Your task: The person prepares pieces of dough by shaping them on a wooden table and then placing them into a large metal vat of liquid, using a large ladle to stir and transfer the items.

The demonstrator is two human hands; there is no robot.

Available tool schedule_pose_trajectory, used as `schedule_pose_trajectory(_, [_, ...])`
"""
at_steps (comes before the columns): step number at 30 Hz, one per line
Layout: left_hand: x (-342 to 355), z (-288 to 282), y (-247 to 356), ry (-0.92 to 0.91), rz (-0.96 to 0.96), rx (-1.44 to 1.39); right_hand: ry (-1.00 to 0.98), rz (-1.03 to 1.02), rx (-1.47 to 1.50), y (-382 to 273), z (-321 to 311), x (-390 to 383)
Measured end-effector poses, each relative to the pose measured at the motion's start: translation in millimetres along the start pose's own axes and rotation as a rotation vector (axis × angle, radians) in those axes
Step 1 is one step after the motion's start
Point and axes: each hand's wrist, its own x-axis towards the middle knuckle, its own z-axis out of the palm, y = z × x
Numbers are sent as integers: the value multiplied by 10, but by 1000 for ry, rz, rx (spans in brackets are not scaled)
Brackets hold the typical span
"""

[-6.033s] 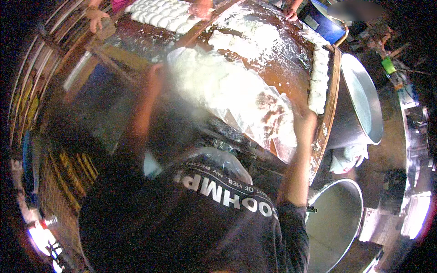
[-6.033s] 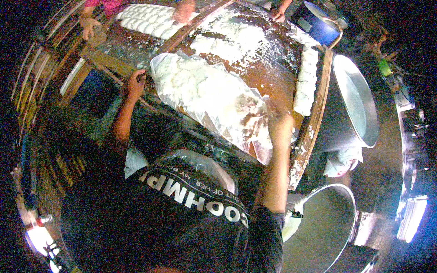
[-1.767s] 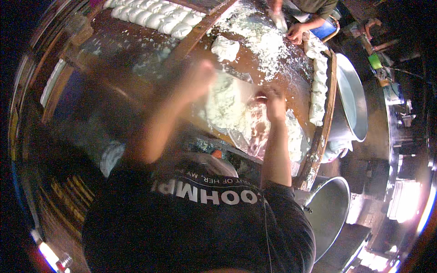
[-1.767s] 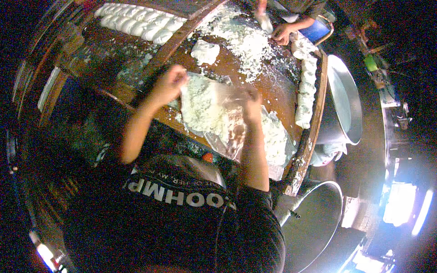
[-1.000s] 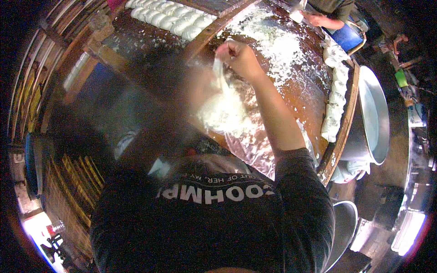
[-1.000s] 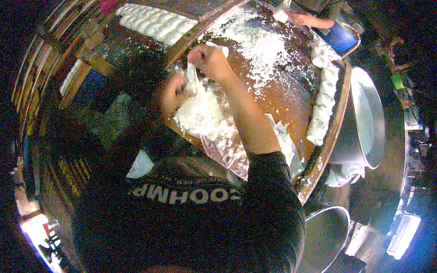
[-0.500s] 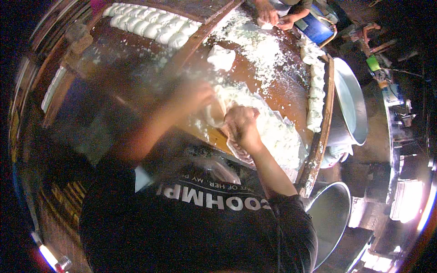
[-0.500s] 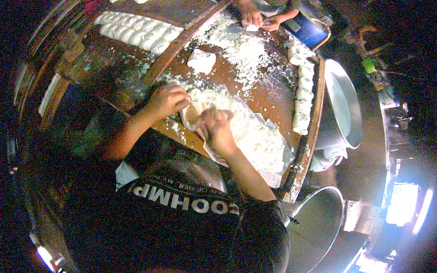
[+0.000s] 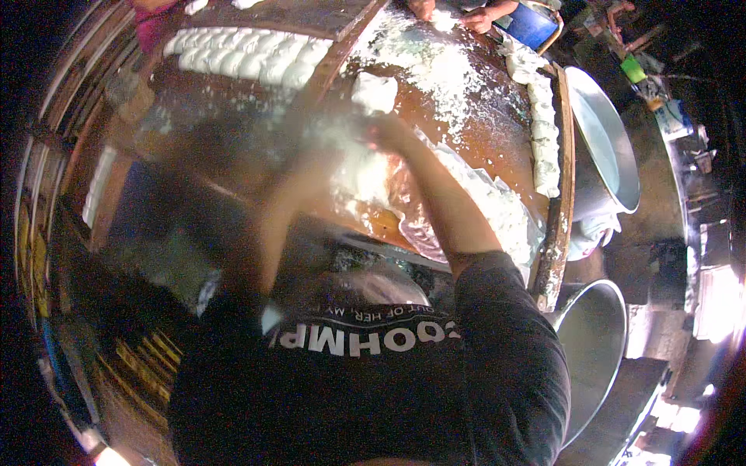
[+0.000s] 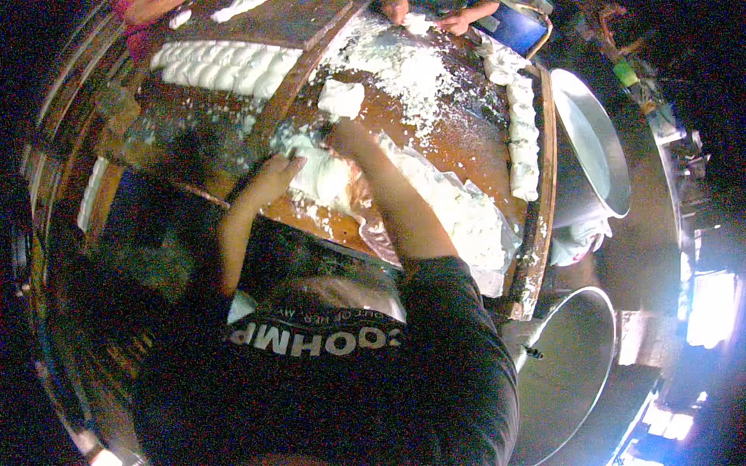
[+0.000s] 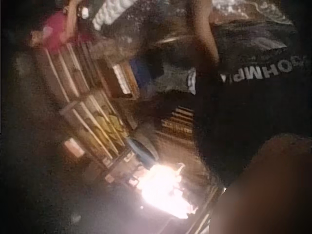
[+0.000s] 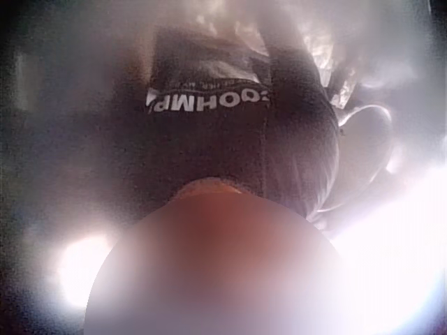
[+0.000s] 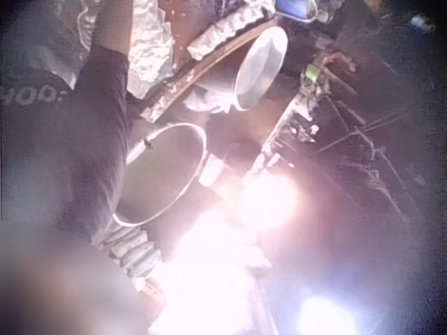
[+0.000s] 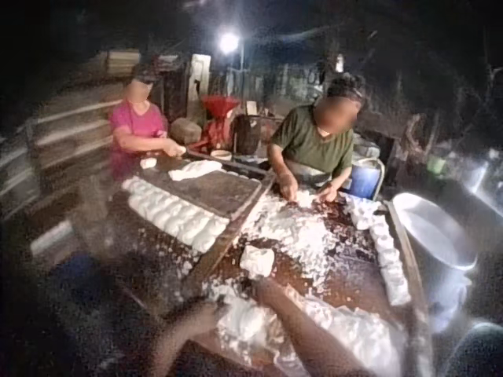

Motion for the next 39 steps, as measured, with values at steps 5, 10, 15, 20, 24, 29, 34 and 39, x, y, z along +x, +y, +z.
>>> schedule_pose_trajectory(5, [-357,-321,528,442,98,-186,110,-88,-93,-714,285,-499])
schedule_pose_trajectory(10, [-404,-13,283,617,111,-362,317,-183,558,-86,-241,-647])
schedule_pose_trajectory(15, [-891,268,-221,619,107,-86,737,-27,921,1072,-902,-701])
schedule_pose_trajectory(20, [-1562,265,73,657,-283,-89,1044,235,814,2617,-1568,-509])
schedule_pose_trajectory(24, [-1603,253,193,681,-338,-73,1080,480,499,3650,-1665,-264])
schedule_pose_trajectory(29, [-1348,162,516,591,-295,13,996,527,483,3386,-1746,-758])
schedule_pose_trajectory(34, [-924,187,408,414,-15,16,904,105,848,2235,-1204,-1579])
schedule_pose_trajectory(39, [-450,218,441,240,-23,370,591,284,296,1146,-671,-2169])
